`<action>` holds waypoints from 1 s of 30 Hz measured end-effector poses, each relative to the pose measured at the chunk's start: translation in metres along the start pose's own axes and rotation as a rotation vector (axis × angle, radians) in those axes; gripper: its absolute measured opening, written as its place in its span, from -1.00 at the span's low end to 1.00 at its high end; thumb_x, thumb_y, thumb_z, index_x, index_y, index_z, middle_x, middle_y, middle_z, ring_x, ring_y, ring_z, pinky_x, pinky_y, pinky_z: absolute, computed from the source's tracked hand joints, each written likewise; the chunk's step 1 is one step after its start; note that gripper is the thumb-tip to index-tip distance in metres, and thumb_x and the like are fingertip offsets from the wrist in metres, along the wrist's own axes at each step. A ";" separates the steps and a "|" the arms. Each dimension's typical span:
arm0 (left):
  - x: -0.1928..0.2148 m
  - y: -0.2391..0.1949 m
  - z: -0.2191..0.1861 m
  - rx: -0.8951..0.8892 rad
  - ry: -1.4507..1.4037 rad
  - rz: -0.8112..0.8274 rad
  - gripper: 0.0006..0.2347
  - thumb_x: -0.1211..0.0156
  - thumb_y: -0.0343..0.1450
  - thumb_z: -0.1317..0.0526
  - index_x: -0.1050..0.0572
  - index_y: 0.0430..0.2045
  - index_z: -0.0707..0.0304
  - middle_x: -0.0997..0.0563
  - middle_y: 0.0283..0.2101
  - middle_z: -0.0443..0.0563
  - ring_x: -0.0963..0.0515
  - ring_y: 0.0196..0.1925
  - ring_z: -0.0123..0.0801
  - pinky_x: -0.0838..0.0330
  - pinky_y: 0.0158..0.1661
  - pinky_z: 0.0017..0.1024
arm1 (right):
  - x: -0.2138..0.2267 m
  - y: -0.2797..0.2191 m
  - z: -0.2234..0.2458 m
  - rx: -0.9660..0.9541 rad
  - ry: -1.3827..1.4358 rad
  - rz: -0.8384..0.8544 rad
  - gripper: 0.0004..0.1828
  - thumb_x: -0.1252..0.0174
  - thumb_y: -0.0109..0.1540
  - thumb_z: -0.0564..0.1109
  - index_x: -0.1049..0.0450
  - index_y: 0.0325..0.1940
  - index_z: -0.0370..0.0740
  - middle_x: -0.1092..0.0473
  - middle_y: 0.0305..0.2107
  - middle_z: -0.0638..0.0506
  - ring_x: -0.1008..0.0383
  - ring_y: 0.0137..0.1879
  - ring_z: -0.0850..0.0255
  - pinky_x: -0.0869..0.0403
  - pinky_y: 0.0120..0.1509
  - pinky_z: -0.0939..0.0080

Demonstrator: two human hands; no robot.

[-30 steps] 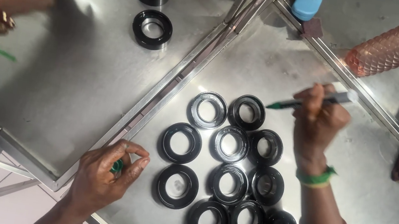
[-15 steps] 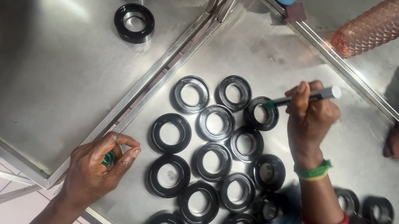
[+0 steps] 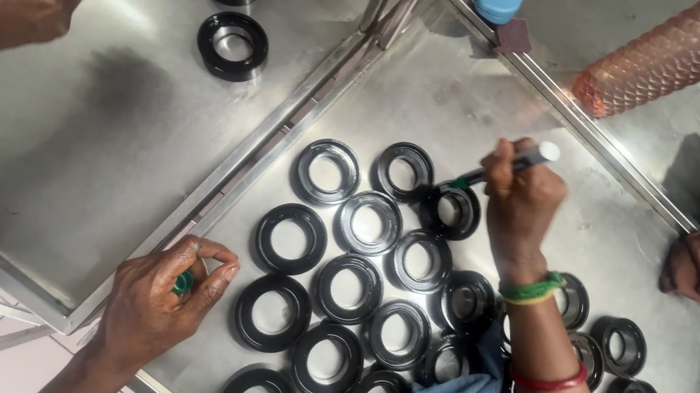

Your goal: Mark black industrial seals with a green marker and wipe them clean with a cloth at a workstation.

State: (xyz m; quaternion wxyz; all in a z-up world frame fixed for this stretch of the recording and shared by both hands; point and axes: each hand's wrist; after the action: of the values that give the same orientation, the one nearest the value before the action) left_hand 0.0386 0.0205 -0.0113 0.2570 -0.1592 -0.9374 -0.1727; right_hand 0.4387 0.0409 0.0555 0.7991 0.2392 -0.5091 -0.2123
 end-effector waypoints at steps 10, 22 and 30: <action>0.000 0.005 -0.004 -0.093 -0.032 -0.026 -0.88 -0.28 0.39 0.22 -0.53 -0.38 0.30 -0.62 -0.56 -0.15 -0.51 -0.72 -0.61 -0.37 -0.70 -0.56 | 0.017 -0.028 0.015 -0.188 0.177 -0.124 -0.57 0.12 0.54 -0.11 -0.46 -0.36 -0.22 -0.47 -0.57 0.07 -0.45 -0.58 0.37 -0.38 -0.56 0.38; 0.005 0.007 -0.013 -0.089 -0.003 -0.038 -0.88 -0.31 0.40 0.18 -0.55 -0.36 0.20 -0.49 -0.73 -0.16 -0.50 -0.72 -0.55 -0.34 -0.61 -0.46 | 0.003 -0.055 0.045 0.074 -0.071 0.097 -0.50 -0.03 0.51 -0.10 -0.26 -0.54 -0.23 -0.31 -0.68 0.06 -0.34 -0.61 0.32 -0.22 -0.56 0.32; 0.008 0.007 -0.014 -0.178 -0.048 -0.076 -0.88 -0.29 0.42 0.18 -0.53 -0.36 0.20 -0.52 -0.66 -0.18 -0.51 -0.69 -0.54 -0.34 -0.58 -0.48 | -0.001 -0.057 0.041 0.050 -0.108 0.006 -0.50 0.09 0.56 0.00 -0.34 -0.45 -0.20 -0.38 -0.65 0.05 -0.35 -0.59 0.36 -0.29 -0.56 0.32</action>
State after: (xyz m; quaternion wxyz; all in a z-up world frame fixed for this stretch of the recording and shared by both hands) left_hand 0.0406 0.0230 0.0060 0.2123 -0.1501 -0.9296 -0.2611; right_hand 0.3953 -0.0109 0.0356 0.7649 0.2457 -0.5573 -0.2097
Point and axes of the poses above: each hand's wrist, its own y-axis towards the middle knuckle, its own x-axis out of the back of the hand, z = x × y
